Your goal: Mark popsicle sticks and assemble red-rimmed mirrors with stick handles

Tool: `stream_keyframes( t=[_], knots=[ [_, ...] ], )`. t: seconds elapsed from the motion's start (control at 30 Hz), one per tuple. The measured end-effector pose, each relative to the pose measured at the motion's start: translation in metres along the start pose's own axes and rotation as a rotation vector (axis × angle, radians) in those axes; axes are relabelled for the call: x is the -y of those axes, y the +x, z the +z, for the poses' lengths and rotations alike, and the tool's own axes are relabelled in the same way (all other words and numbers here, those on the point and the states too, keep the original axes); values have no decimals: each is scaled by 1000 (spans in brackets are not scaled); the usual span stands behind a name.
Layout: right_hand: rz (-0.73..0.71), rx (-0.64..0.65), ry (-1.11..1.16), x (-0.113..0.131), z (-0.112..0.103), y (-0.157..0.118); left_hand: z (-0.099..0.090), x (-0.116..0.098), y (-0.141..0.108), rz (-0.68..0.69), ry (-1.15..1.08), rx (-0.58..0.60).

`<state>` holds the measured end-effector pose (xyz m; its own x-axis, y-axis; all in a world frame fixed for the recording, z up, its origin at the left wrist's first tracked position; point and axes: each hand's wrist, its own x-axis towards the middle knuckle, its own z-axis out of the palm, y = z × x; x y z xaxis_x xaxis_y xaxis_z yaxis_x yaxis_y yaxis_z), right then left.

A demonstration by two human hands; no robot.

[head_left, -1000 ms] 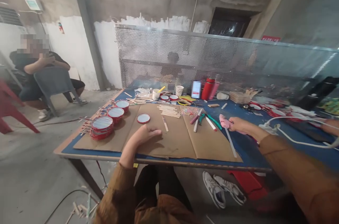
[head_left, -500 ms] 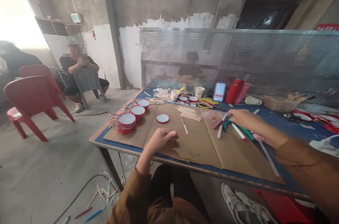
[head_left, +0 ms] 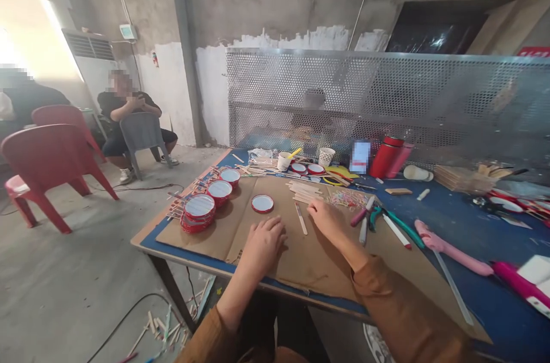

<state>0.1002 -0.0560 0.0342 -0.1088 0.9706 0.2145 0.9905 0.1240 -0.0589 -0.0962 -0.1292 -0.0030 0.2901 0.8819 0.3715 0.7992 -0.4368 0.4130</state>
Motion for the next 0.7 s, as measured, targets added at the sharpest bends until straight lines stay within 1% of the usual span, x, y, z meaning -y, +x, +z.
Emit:
stream_keyframes(
  t=[0.1,0.2,0.3,0.33,0.4,0.47,0.53,0.63,0.7],
  knots=[
    [25,-17,-22,-18,2,8,-1,-2,0,-43,48,40],
    [32,11,-36,-32,3,15,-9,0,6,-90,11,75],
    [25,37,-35,-34,7,18,-20,0,19,-123,-5,151],
    [15,40,-32,-33,8,17,-22,0,24,-162,20,166],
    [-9,37,-27,-29,8,16,-21,-2,32,-215,82,150],
    [-29,14,-28,-23,5,14,-15,-4,36,-216,101,105],
    [-54,-39,-14,-13,2,13,-7,-4,36,-203,30,-3],
    [-139,-132,113,13,-2,11,0,2,32,-232,-141,-226],
    [-205,-135,196,37,-1,11,1,9,31,-290,-240,-366]
  ],
)
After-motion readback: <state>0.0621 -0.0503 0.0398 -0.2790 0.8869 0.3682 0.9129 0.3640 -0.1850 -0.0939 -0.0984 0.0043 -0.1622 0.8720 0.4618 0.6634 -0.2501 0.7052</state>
